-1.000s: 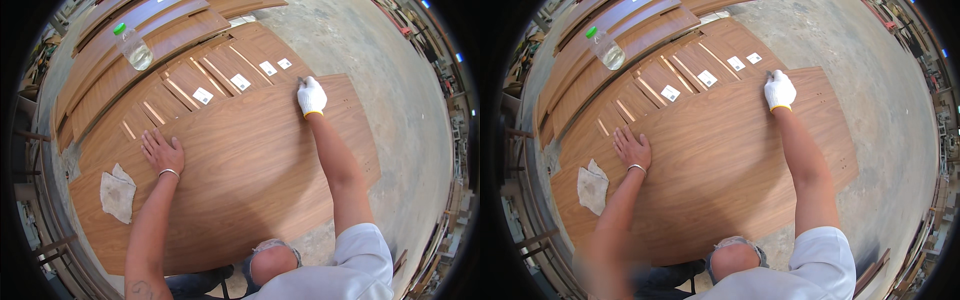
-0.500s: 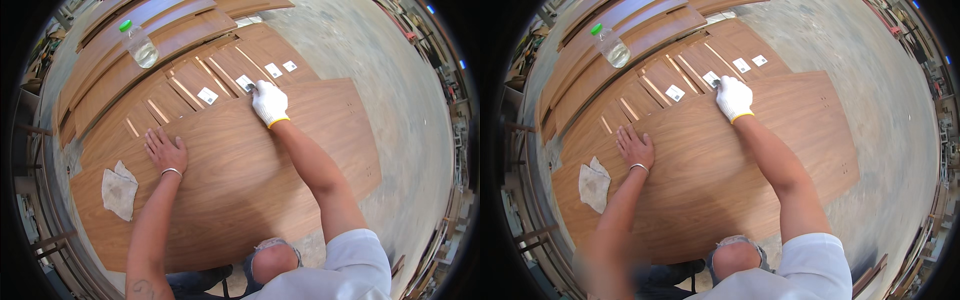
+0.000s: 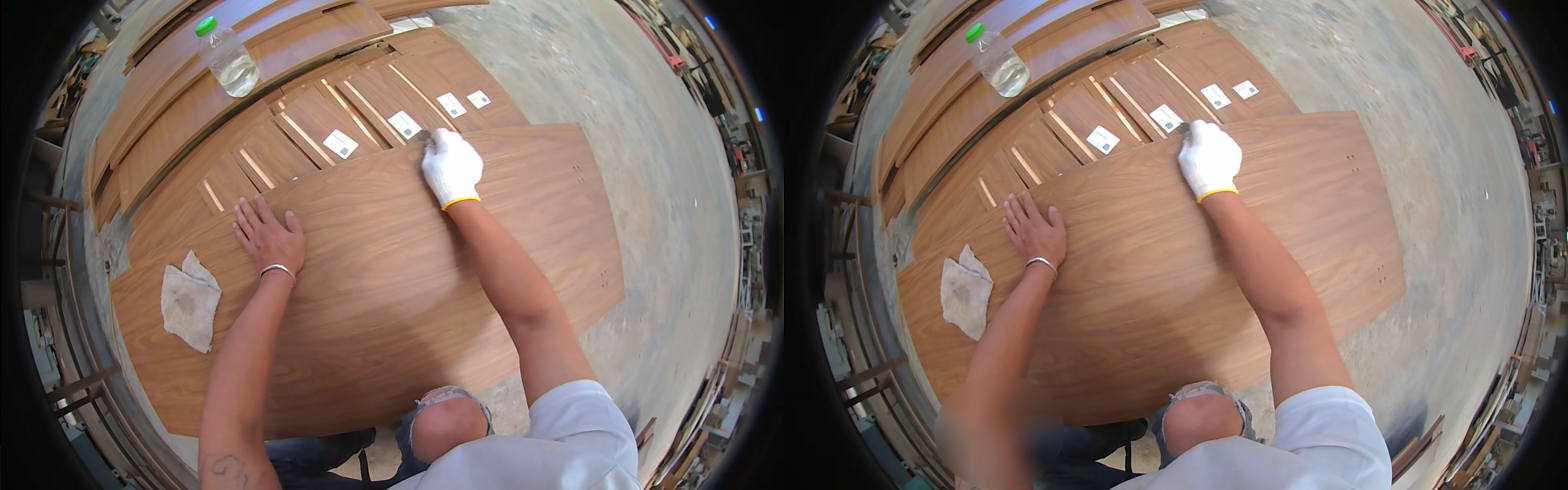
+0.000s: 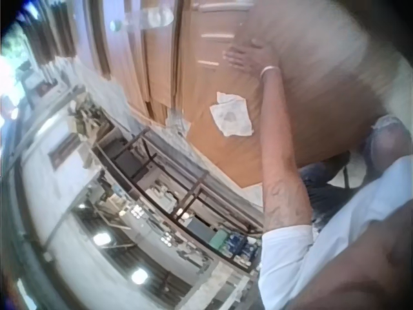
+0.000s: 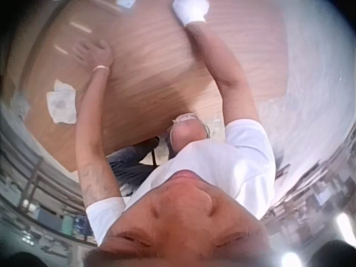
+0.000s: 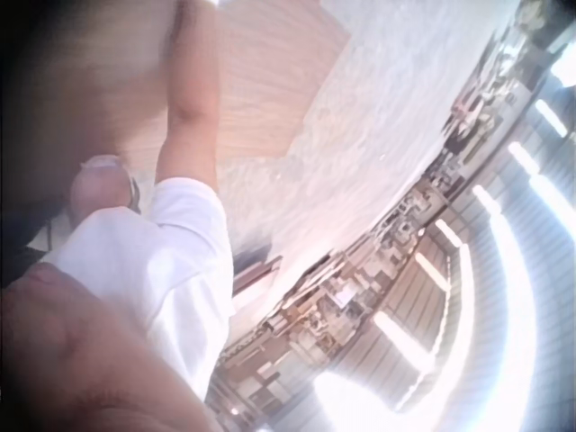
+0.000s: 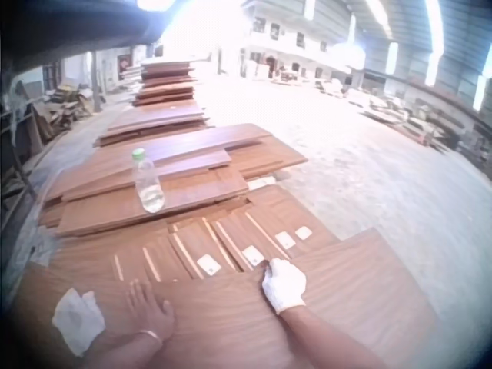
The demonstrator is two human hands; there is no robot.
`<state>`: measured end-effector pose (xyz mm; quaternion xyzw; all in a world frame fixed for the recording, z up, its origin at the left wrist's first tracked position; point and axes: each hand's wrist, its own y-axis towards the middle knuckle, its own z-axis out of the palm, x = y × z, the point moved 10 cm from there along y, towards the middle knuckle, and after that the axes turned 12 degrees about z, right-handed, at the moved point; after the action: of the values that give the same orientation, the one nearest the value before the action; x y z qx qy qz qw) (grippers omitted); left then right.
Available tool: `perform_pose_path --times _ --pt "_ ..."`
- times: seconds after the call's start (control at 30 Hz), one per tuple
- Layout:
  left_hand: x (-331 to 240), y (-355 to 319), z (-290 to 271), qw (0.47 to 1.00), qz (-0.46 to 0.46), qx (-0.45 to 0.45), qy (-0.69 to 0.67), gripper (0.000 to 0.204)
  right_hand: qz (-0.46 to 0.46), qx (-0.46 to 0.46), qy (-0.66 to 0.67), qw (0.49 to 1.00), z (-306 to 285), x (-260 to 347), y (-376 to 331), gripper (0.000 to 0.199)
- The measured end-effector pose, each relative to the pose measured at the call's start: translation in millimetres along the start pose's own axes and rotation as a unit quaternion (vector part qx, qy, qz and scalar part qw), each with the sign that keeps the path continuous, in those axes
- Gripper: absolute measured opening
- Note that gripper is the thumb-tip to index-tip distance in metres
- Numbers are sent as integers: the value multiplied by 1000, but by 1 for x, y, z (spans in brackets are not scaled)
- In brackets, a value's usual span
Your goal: The person cleans a large wooden board by wiping it with a cloth and scraping the surface with a small blade. They pour liquid from a bottle onto the cloth and continue wiping the board, then scrape the edges and wipe again.
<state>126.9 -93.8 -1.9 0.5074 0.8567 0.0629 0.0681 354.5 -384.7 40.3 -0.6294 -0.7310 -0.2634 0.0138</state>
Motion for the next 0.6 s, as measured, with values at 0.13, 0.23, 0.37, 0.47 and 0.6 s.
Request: perform_pose_path --times 0.13,0.23,0.37,0.47,0.6 --pt "0 0 2 1000 0 5 5 75 -22 57 10 998 12 47 -20 13" --pt "-1 1 1 1000 0 6 -1 75 -59 84 31 994 16 70 -31 13" --pt "7 -1 3 1000 -9 8 -9 76 -40 70 14 997 7 53 -22 14" --pt "2 0 2 1000 -1 -8 2 74 27 17 -20 999 -6 -3 -3 15" --pt "-1 0 -1 1000 -2 -2 1 74 53 27 -31 998 0 -23 4 15"
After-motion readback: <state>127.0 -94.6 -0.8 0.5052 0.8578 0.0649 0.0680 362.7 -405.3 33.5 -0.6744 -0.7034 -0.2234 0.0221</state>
